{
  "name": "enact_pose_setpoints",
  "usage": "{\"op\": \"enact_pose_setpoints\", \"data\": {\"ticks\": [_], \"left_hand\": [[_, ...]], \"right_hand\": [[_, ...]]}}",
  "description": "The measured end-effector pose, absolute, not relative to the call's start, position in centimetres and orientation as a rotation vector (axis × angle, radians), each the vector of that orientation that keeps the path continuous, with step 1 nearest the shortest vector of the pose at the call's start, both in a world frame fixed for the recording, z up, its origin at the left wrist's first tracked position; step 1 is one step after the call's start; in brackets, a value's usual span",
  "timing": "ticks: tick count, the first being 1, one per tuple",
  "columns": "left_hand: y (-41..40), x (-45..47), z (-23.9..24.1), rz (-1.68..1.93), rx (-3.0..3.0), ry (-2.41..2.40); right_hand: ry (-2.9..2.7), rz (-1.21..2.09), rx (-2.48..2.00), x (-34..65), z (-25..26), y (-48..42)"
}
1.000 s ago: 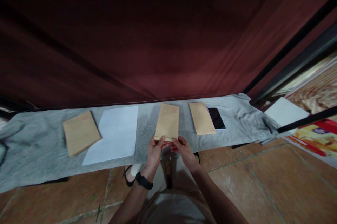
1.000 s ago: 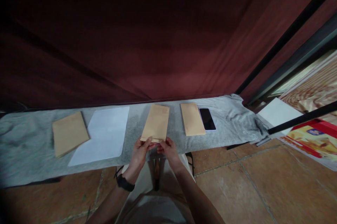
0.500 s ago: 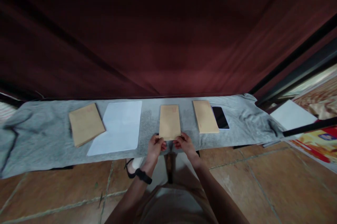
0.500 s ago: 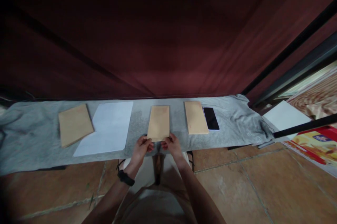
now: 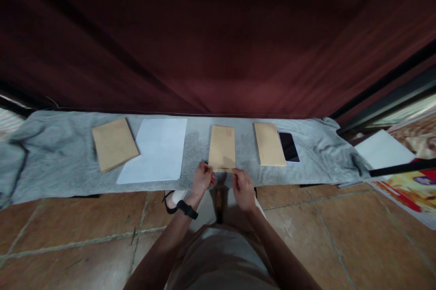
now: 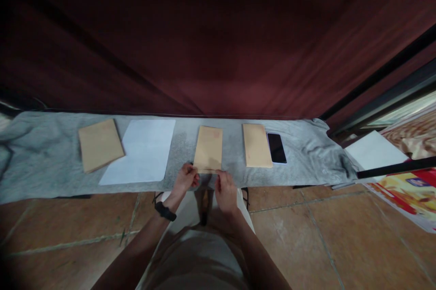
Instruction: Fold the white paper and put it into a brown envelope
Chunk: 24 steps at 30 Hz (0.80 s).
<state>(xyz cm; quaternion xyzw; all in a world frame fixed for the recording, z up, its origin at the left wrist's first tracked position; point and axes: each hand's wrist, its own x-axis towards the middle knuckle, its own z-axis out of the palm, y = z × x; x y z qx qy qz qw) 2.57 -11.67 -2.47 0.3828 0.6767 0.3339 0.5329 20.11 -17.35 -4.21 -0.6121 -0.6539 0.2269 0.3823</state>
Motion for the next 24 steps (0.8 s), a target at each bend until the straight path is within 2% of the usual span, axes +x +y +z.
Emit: {"op": "enact_pose_setpoints", "data": {"ticks": [5, 11, 15, 20, 24], "left_hand": [[-11.7, 2.6, -2.3, 0.724, 1.011, 1.678], [-12.2, 2.7, -1.5, 0.663, 1.149, 1.865], [-13.9, 2.9, -1.7, 0.546, 1.593, 2.070], [-16.5, 3.4, -3.3, 0.592, 2.244, 1.749], [-17.3, 3.4, -4.2, 0.618, 2.442, 1.615]], "right_hand": [[-2.152, 0.364, -1.351, 18.2, -4.6, -17.8], [-2.298, 0.273, -1.420, 18.4, -5.7, -17.9], [-2.341, 0.271, -1.397, 18.7, -6.0, -17.9], [-2.357, 0.231, -1.401, 18.7, -6.3, -17.7], [-2.365, 0.205, -1.392, 18.9, -6.4, -17.7]]}}
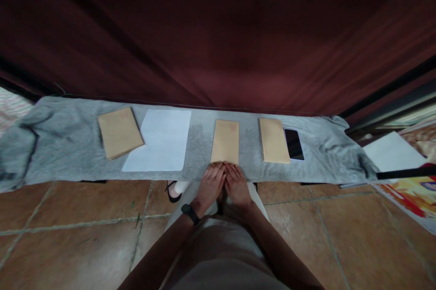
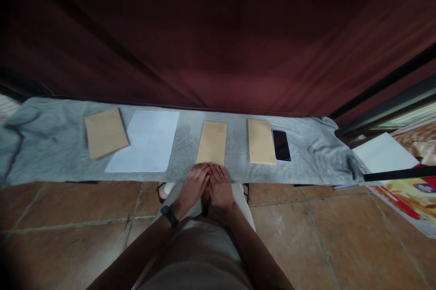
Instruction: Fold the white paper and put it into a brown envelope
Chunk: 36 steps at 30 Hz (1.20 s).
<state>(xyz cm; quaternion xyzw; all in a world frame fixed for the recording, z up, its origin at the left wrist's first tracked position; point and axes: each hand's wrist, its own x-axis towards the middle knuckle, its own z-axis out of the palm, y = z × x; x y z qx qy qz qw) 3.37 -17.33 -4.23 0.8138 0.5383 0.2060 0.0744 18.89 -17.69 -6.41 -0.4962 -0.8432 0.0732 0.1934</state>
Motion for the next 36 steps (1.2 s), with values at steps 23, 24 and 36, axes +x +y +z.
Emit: {"op": "enact_pose_setpoints", "data": {"ticks": [23, 24, 36], "left_hand": [[-18.5, 2.1, -4.4, 0.339, 2.556, 1.748], [-18.5, 2.0, -4.3, 0.333, 2.554, 1.753], [-17.7, 4.8, -4.1, 0.286, 2.628, 1.607]], "right_hand": [[-2.241, 0.122, -1.492, 22.0, -7.1, -19.1], [-2.236, 0.127, -1.495, 22.1, -7.1, -19.1], [-2.219, 0.180, -1.493, 21.6, -6.0, -19.0]]}}
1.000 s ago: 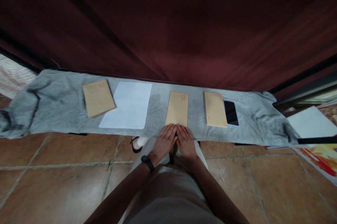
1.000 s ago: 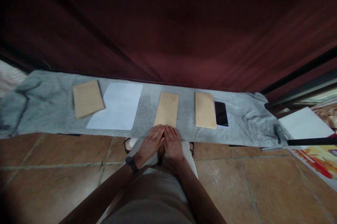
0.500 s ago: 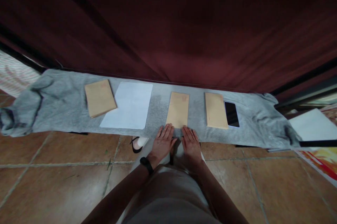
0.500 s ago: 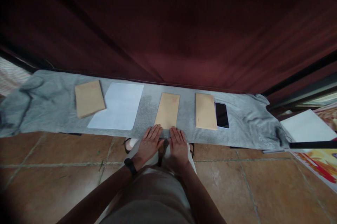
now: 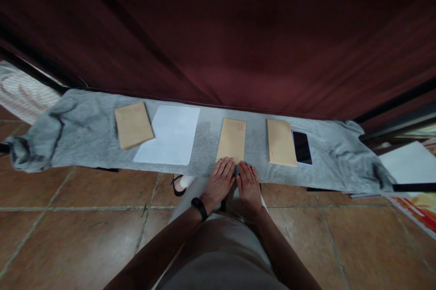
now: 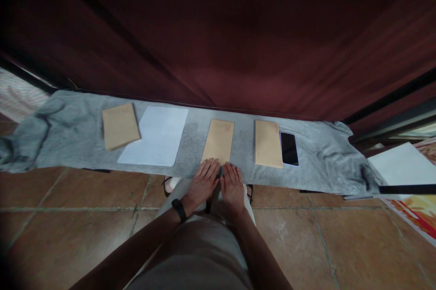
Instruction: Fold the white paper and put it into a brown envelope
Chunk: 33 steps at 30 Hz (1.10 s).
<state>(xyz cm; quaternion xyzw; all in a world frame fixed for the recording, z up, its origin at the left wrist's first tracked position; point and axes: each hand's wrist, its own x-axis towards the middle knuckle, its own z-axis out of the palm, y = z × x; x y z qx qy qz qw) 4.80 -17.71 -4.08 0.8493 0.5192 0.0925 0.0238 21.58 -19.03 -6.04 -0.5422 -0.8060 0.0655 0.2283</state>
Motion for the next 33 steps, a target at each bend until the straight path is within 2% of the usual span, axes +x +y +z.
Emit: {"op": "enact_pose_setpoints", "data": {"ticks": [26, 33], "left_hand": [[-17.9, 1.2, -4.1, 0.129, 2.610, 1.657], [-18.2, 0.4, -4.4, 0.196, 2.566, 1.745]], "right_hand": [[-2.217, 0.096, -1.530, 22.2, -6.8, -18.8], [-2.194, 0.102, -1.532, 22.9, -6.8, -18.9]]}}
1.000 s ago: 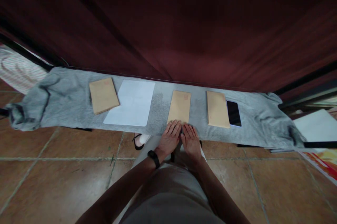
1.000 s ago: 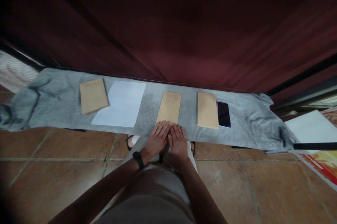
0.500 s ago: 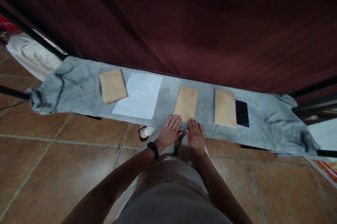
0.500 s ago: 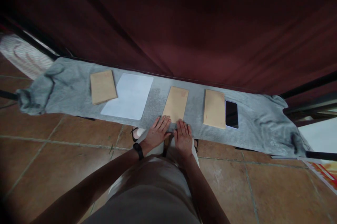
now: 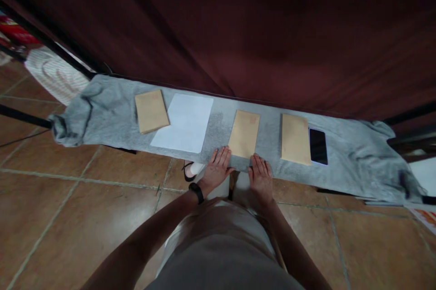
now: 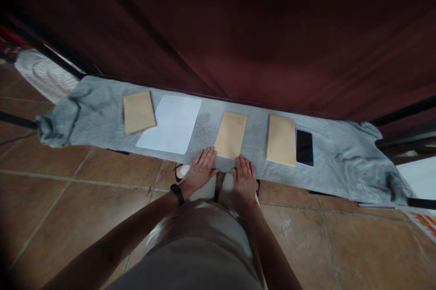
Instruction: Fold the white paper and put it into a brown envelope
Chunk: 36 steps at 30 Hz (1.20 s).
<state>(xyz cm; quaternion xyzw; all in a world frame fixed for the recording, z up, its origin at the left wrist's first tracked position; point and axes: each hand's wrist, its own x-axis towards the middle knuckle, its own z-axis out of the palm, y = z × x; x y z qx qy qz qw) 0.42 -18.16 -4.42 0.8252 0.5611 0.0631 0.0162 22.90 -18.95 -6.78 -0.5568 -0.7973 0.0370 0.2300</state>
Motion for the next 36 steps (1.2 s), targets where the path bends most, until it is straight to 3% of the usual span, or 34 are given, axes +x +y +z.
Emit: {"op": "enact_pose_setpoints", "data": {"ticks": [18, 24, 36], "left_hand": [[-18.0, 1.0, -4.2, 0.326, 2.562, 1.800], [-17.6, 1.0, -4.3, 0.528, 2.445, 1.836], [-14.6, 5.1, -3.1, 0.639, 2.066, 2.246]], "right_hand": [[-2.223, 0.167, -1.514, 20.5, -6.2, -18.3], [-2.210, 0.134, -1.536, 21.5, -6.3, -18.6], [-2.188, 0.146, -1.574, 21.2, -6.4, -18.7]]}}
